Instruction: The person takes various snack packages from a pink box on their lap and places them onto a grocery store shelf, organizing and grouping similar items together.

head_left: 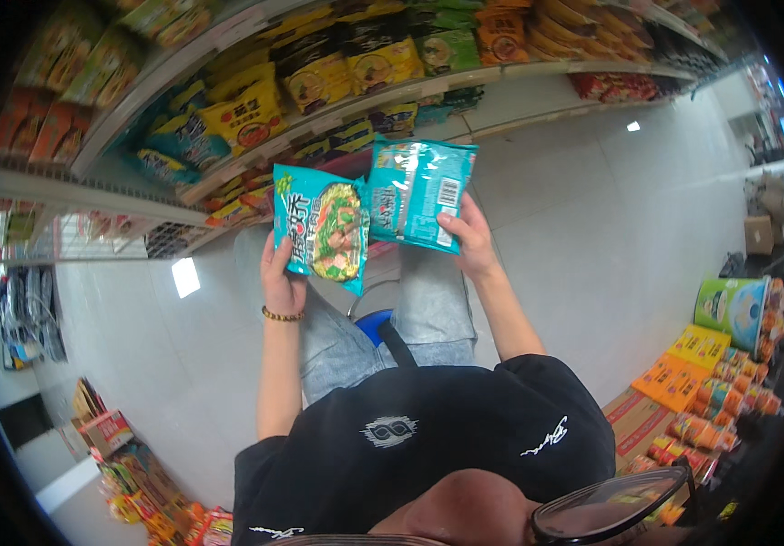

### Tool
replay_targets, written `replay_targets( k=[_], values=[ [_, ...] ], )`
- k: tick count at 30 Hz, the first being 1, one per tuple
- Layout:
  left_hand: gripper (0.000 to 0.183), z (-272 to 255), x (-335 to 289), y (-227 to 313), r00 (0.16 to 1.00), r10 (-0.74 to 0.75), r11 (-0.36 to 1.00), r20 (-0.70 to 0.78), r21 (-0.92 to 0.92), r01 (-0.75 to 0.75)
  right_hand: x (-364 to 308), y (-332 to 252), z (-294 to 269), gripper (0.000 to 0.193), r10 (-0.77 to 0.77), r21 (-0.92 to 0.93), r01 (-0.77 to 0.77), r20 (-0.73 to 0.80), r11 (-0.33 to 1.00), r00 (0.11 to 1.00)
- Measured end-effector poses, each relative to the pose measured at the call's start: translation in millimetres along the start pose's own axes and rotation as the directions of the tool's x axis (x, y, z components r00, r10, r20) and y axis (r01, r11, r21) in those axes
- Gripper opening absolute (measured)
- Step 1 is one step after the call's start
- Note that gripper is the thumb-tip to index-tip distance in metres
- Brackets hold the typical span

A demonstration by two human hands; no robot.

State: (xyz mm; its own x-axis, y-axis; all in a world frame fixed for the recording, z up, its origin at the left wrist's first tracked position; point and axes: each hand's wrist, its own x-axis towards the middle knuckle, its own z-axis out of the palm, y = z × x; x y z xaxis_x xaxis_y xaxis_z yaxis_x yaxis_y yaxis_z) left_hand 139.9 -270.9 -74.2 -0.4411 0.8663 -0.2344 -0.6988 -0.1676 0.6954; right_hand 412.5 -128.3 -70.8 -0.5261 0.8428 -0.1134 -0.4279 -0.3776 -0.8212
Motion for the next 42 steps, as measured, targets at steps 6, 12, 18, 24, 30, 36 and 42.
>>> replay_targets(
  k=[6,12,18,24,30,36,42],
  values=[
    [0.040,-1.8,12.0,31.9,0.974,0.140,0.938,-0.181,0.340,-0.072,0.0,3.2,24.7,0.054,-0.380,-0.606,0.304,0.002,0.736,0.925],
    [0.044,-0.9,18.4,35.7,0.994,0.100,0.799,-0.045,0.598,-0.054,22.2,-8.0,57.3,0.068,-0.610,-0.722,0.692,0.553,-0.010,0.568],
    [0.045,-15.2,20.2,34.4,0.959,0.101,0.761,0.266,0.599,-0.247,32.3,5.8,83.3,0.053,-0.498,-0.539,0.833,0.762,-0.130,0.415],
    [0.043,-34.9,17.3,24.6,0.973,0.061,0.836,0.222,0.521,-0.171,33.3,16.0,84.8,0.050,-0.449,-0.531,0.845,0.771,-0.064,0.451],
    [0.030,-35.2,11.8,30.3,0.966,-0.230,0.933,0.121,0.309,0.184,33.7,-9.0,88.3,0.040,-0.357,-0.364,0.920,0.848,0.146,0.393],
    [0.031,-26.0,38.5,53.7,0.623,-0.678,0.711,0.389,0.561,0.424,36.0,-51.7,124.9,0.033,-0.110,0.052,0.977,0.993,0.207,-0.030],
    [0.029,-6.4,55.3,11.4,0.152,-0.747,0.664,0.647,0.720,0.200,48.0,-48.5,158.3,0.033,-0.023,0.332,0.910,0.941,0.250,-0.337]
  ],
)
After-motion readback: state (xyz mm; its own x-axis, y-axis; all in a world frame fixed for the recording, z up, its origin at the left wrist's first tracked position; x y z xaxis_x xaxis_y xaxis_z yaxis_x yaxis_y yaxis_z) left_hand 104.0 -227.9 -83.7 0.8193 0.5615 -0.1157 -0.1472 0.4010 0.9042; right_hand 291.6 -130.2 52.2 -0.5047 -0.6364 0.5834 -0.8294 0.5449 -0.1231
